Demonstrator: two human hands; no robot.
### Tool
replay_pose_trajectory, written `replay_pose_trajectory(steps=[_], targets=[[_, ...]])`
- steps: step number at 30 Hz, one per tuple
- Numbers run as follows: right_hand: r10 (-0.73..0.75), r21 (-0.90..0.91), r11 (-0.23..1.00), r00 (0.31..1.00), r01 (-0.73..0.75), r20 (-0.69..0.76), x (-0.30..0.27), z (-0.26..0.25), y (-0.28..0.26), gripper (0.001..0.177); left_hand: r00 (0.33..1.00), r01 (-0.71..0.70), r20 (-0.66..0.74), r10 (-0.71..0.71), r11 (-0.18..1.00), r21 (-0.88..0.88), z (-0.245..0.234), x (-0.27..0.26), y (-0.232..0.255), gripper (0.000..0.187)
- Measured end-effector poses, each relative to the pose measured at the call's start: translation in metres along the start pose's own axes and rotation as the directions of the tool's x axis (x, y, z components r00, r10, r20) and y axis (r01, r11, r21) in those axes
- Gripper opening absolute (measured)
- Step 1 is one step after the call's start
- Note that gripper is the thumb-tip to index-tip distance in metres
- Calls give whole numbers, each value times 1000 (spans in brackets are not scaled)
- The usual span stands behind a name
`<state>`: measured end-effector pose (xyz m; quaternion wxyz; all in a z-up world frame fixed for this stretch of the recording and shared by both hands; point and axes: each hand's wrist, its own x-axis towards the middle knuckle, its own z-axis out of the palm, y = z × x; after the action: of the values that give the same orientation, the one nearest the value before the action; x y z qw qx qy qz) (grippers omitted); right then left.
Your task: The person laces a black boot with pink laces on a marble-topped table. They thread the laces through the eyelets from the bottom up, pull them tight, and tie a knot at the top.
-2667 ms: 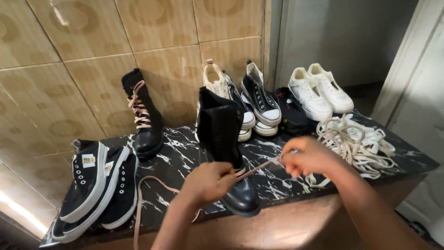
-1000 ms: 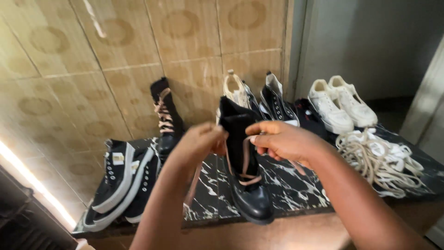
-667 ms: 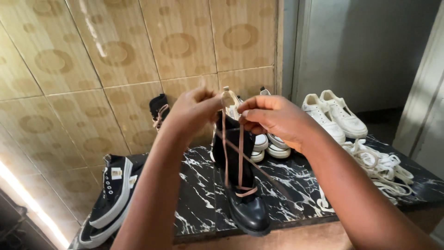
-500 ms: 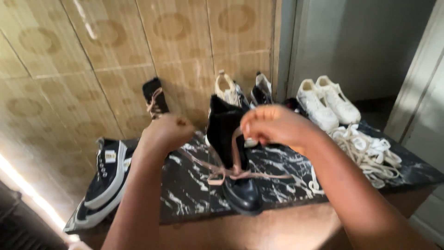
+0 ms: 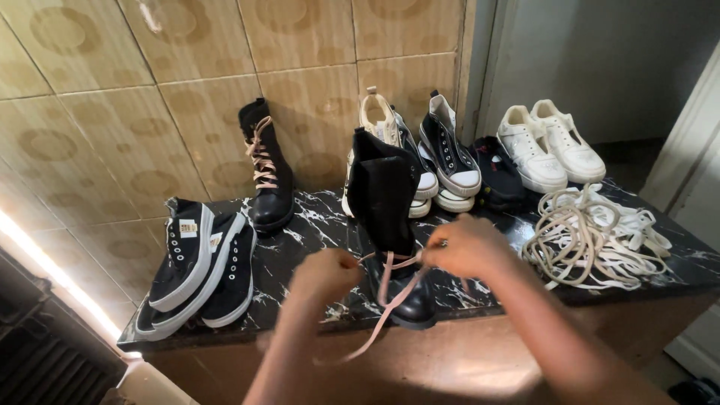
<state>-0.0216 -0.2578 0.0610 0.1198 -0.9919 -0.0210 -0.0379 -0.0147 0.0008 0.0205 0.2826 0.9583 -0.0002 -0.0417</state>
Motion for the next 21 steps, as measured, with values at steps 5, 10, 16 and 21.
replay_pose_trajectory(steps=[5, 10, 16, 21], targets=[[51, 199, 979, 999, -50, 0, -16, 39, -40, 25, 995, 85, 55, -77, 986, -143, 44, 21, 11, 36], [184, 430, 896, 973, -108, -140, -16, 69, -23, 30, 992, 121, 7, -125, 938, -324, 63, 32, 14, 39], [353, 722, 607, 927, -332, 128, 4, 81, 2, 32, 993, 117, 45, -108, 934, -338, 65, 23, 26, 57], [355, 674, 646, 923, -358, 149, 13, 84, -2, 28, 988, 154, 18, -157, 936, -315, 54, 11, 33, 57]])
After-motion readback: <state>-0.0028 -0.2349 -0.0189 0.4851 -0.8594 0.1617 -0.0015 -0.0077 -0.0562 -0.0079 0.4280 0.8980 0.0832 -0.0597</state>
